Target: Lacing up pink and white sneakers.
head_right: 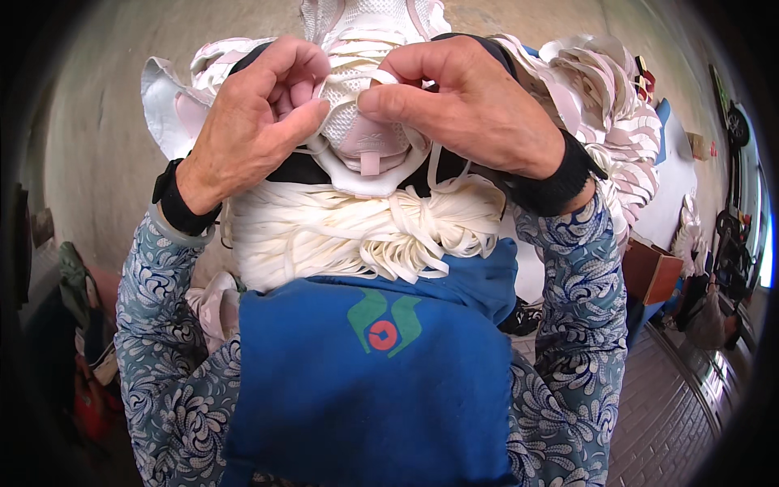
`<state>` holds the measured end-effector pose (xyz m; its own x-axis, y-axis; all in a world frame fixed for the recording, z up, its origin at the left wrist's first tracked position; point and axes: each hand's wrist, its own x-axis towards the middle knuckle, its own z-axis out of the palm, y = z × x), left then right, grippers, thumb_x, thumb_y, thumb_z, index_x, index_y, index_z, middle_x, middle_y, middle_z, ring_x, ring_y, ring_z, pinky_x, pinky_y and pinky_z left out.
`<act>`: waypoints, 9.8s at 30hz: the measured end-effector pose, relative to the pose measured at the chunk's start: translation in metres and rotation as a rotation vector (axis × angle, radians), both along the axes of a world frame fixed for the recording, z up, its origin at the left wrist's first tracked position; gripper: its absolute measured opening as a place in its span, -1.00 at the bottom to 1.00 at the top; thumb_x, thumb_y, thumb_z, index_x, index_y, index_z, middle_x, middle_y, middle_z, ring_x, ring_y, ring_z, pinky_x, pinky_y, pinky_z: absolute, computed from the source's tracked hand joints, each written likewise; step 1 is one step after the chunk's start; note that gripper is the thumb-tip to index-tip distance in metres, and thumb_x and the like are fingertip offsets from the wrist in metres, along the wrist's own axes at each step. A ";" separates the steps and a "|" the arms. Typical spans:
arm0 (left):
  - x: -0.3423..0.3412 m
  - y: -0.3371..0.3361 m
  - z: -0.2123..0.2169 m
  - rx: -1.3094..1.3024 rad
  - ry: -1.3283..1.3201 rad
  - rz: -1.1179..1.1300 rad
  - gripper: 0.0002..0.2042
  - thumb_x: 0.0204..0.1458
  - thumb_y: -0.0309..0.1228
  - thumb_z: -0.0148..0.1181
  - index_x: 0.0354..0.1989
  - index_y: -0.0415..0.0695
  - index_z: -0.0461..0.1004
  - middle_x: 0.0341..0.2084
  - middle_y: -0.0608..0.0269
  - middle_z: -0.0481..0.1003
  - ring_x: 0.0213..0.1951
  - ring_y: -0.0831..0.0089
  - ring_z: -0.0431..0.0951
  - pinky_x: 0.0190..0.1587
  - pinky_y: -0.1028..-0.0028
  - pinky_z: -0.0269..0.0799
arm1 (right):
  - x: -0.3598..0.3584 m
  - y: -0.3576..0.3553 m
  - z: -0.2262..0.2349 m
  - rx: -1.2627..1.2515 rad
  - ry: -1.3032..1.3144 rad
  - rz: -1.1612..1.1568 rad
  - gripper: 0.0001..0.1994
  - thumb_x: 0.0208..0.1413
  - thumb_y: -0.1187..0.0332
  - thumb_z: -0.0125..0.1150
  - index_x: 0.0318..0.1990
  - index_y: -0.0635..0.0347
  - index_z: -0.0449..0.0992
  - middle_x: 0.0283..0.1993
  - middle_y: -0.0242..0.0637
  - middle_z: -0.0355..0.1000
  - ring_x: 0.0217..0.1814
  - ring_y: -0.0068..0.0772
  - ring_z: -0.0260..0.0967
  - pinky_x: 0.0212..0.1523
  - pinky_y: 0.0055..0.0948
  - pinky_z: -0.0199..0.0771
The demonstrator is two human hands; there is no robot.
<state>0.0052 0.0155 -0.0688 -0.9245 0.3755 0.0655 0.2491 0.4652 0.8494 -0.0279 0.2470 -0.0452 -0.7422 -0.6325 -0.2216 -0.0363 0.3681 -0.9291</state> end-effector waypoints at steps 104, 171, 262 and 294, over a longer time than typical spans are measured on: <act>-0.009 0.012 0.005 -0.241 0.391 -0.082 -0.85 0.00 -0.54 0.25 -0.23 -0.16 0.51 -0.39 0.19 0.41 -0.38 0.30 0.47 -0.34 0.41 0.38 | 0.039 0.001 -0.010 0.468 0.759 -0.187 -0.78 0.03 0.51 0.17 -0.13 0.18 0.42 -0.23 -0.17 0.40 -0.29 -0.04 0.42 -0.33 -0.24 0.43; 0.008 -0.004 0.004 -0.224 0.033 0.045 -0.81 0.15 -0.34 0.19 -0.27 -0.23 0.43 -0.55 0.45 0.37 -0.58 0.70 0.21 -0.54 0.62 0.17 | -0.001 0.039 -0.021 0.475 0.522 -0.110 -0.78 0.07 0.39 0.02 -0.49 0.35 0.49 -0.53 0.10 0.41 -0.43 0.16 0.40 -0.34 -0.12 0.44; -0.032 0.006 0.026 0.120 -0.710 0.118 -0.76 0.25 -0.26 0.02 -0.28 -0.21 0.38 -0.50 0.40 0.36 -0.66 0.72 0.31 -0.74 0.66 0.20 | 0.030 0.020 -0.023 0.275 0.667 -0.064 -0.59 0.09 0.26 0.26 0.14 -0.11 0.45 -0.27 -0.26 0.34 -0.39 -0.25 0.42 -0.42 -0.35 0.47; -0.024 0.002 0.011 0.281 -0.728 0.128 -0.86 0.27 -0.28 -0.01 -0.21 -0.06 0.38 -0.64 0.65 0.18 -0.65 0.85 0.06 -0.66 0.75 -0.07 | 0.016 -0.050 -0.016 0.534 0.821 -0.133 -0.89 0.01 0.35 0.23 -0.35 0.15 0.50 -0.39 -0.26 0.35 -0.44 -0.13 0.44 -0.47 -0.21 0.44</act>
